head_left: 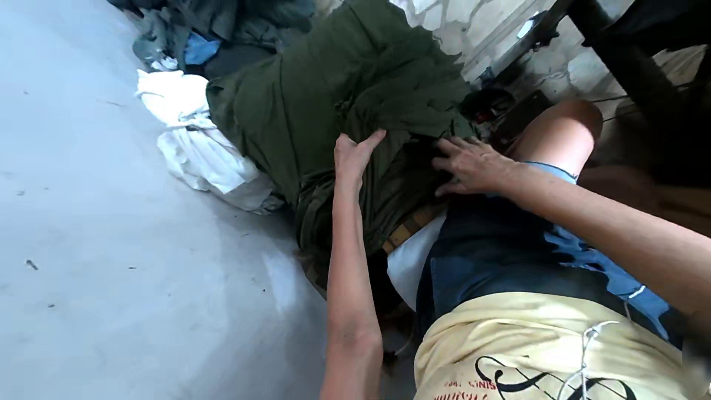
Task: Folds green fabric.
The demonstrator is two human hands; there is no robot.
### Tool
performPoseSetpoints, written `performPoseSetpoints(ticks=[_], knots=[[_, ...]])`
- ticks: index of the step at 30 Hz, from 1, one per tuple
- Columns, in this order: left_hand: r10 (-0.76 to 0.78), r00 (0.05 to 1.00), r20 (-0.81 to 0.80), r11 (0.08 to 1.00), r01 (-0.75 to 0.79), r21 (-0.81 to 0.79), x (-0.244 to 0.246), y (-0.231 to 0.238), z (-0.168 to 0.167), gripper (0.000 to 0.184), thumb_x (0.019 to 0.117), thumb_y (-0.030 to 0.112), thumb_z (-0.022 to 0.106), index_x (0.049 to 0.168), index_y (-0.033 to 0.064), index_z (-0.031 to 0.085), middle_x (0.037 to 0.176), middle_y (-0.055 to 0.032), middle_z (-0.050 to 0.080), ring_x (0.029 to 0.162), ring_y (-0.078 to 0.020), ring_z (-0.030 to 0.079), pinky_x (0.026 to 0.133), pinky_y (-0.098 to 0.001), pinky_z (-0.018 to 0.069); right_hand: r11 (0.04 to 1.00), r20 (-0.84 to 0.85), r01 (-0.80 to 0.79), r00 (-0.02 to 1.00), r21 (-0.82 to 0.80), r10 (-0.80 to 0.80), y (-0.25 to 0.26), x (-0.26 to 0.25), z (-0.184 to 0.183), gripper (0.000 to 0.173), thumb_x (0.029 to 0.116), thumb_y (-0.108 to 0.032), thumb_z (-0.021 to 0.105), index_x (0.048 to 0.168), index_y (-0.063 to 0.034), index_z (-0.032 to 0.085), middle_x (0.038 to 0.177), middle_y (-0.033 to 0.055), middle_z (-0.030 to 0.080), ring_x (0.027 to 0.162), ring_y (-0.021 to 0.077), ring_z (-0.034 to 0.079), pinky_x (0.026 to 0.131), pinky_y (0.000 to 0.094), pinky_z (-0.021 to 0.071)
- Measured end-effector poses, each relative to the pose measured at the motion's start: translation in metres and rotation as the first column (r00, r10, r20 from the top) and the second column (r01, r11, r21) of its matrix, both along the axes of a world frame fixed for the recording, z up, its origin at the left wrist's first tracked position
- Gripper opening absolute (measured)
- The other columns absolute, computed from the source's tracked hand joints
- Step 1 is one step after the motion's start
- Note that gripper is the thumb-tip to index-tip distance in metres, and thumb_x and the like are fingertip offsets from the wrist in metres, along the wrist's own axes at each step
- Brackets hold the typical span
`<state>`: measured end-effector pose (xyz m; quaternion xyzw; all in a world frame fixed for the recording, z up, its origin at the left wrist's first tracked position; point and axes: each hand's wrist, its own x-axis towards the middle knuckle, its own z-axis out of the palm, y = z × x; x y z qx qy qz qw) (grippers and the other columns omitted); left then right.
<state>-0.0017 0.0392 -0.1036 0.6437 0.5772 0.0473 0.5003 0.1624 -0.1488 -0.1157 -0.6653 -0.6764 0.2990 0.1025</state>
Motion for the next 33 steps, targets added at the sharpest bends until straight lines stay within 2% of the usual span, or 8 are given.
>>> performPoseSetpoints(ticks=[7, 12, 15, 17, 21, 27, 30, 33], knots=[[-0.326, 0.918, -0.226, 0.840, 0.391, 0.376, -0.011, -0.060, 0.012, 0.117, 0.0744, 0.072, 0.076, 0.148, -0.0104, 0.037, 0.135, -0.0298, 0.058, 0.126, -0.0405, 0.059, 0.104, -0.0582, 0.0473, 0.978, -0.320, 0.205, 0.925, -0.038, -0.206, 0.055, 0.010, 0.041, 0.021, 0.0965, -0.013, 0.068, 0.107, 0.0049, 0.070, 0.118, 0.0252, 0.061, 0.108, 0.0400, 0.062, 0.094, 0.0570, 0.0498], [-0.138, 0.894, -0.427, 0.923, 0.273, 0.272, 0.015, -0.060, 0.016, 0.096, 0.0819, 0.055, 0.080, 0.147, -0.0057, 0.043, 0.126, -0.0252, 0.066, 0.117, -0.0404, 0.065, 0.098, -0.0578, 0.0504, 0.939, -0.197, 0.314, 0.938, 0.137, -0.285, 0.053, -0.013, 0.029, 0.024, 0.1004, -0.013, 0.062, 0.115, 0.0057, 0.065, 0.123, 0.0259, 0.060, 0.111, 0.0424, 0.064, 0.093, 0.0576, 0.0525], [-0.132, 0.962, -0.237, 0.973, 0.171, 0.154, 0.005, -0.022, 0.007, 0.084, 0.0815, 0.055, 0.081, 0.137, -0.0015, 0.054, 0.121, -0.0231, 0.068, 0.117, -0.0374, 0.064, 0.100, -0.0595, 0.0491, 0.889, 0.047, 0.034, 0.997, 0.456, -0.062, 0.028, -0.025, 0.022, 0.027, 0.0999, -0.020, 0.061, 0.122, -0.0040, 0.065, 0.127, 0.0212, 0.064, 0.121, 0.0409, 0.061, 0.098, 0.0562, 0.0486], [-0.120, 0.983, -0.137, 0.986, 0.134, 0.097, 0.002, -0.008, 0.003, 0.082, 0.0819, 0.051, 0.082, 0.138, -0.0019, 0.053, 0.125, -0.0227, 0.066, 0.122, -0.0332, 0.062, 0.105, -0.0557, 0.0472, 0.930, 0.092, -0.127, 0.991, 0.346, 0.101, 0.009, -0.023, 0.007, 0.034, 0.0914, -0.029, 0.074, 0.116, -0.0067, 0.068, 0.133, 0.0201, 0.062, 0.126, 0.0420, 0.057, 0.098, 0.0595, 0.0471], [-0.120, 0.983, -0.138, 0.979, 0.141, 0.149, 0.004, -0.015, -0.002, 0.092, 0.0793, 0.053, 0.084, 0.143, -0.0018, 0.047, 0.125, -0.0237, 0.066, 0.123, -0.0351, 0.062, 0.104, -0.0575, 0.0466, 0.996, -0.158, 0.050, 0.986, -0.069, -0.061, 0.004, 0.006, 0.004, 0.023, 0.0979, -0.024, 0.069, 0.105, -0.0023, 0.075, 0.141, 0.0210, 0.056, 0.133, 0.0450, 0.049, 0.103, 0.0664, 0.0420], [-0.361, 0.915, -0.182, 0.860, 0.402, 0.315, -0.017, -0.074, 0.025, 0.115, 0.0702, 0.053, 0.090, 0.151, -0.0057, 0.034, 0.144, -0.0294, 0.051, 0.133, -0.0434, 0.050, 0.111, -0.0611, 0.0392, 0.969, -0.385, 0.240, 0.901, 0.058, -0.200, 0.037, 0.007, 0.043, 0.020, 0.0986, -0.010, 0.063, 0.090, 0.0070, 0.069, 0.108, 0.0228, 0.061, 0.096, 0.0333, 0.064, 0.086, 0.0480, 0.0539], [-0.139, 0.929, -0.343, 0.797, 0.310, 0.518, 0.005, -0.101, 0.007, 0.093, 0.0775, 0.045, 0.086, 0.142, -0.0089, 0.046, 0.137, -0.0306, 0.056, 0.129, -0.0446, 0.054, 0.111, -0.0578, 0.0384, 0.941, -0.361, 0.329, 0.890, 0.083, -0.279, 0.041, -0.008, 0.036, 0.018, 0.0971, -0.009, 0.065, 0.091, 0.0071, 0.069, 0.109, 0.0230, 0.061, 0.096, 0.0350, 0.065, 0.084, 0.0513, 0.0550], [-0.028, 0.942, -0.334, 0.902, 0.168, 0.398, 0.011, -0.083, 0.016, 0.076, 0.0855, 0.036, 0.082, 0.140, -0.0053, 0.050, 0.120, -0.0283, 0.066, 0.113, -0.0444, 0.065, 0.096, -0.0606, 0.0509, 0.837, -0.273, 0.458, 0.882, 0.299, -0.385, 0.019, -0.033, 0.035, 0.013, 0.0972, -0.011, 0.067, 0.100, 0.0009, 0.070, 0.114, 0.0211, 0.062, 0.105, 0.0365, 0.064, 0.090, 0.0499, 0.0563]])
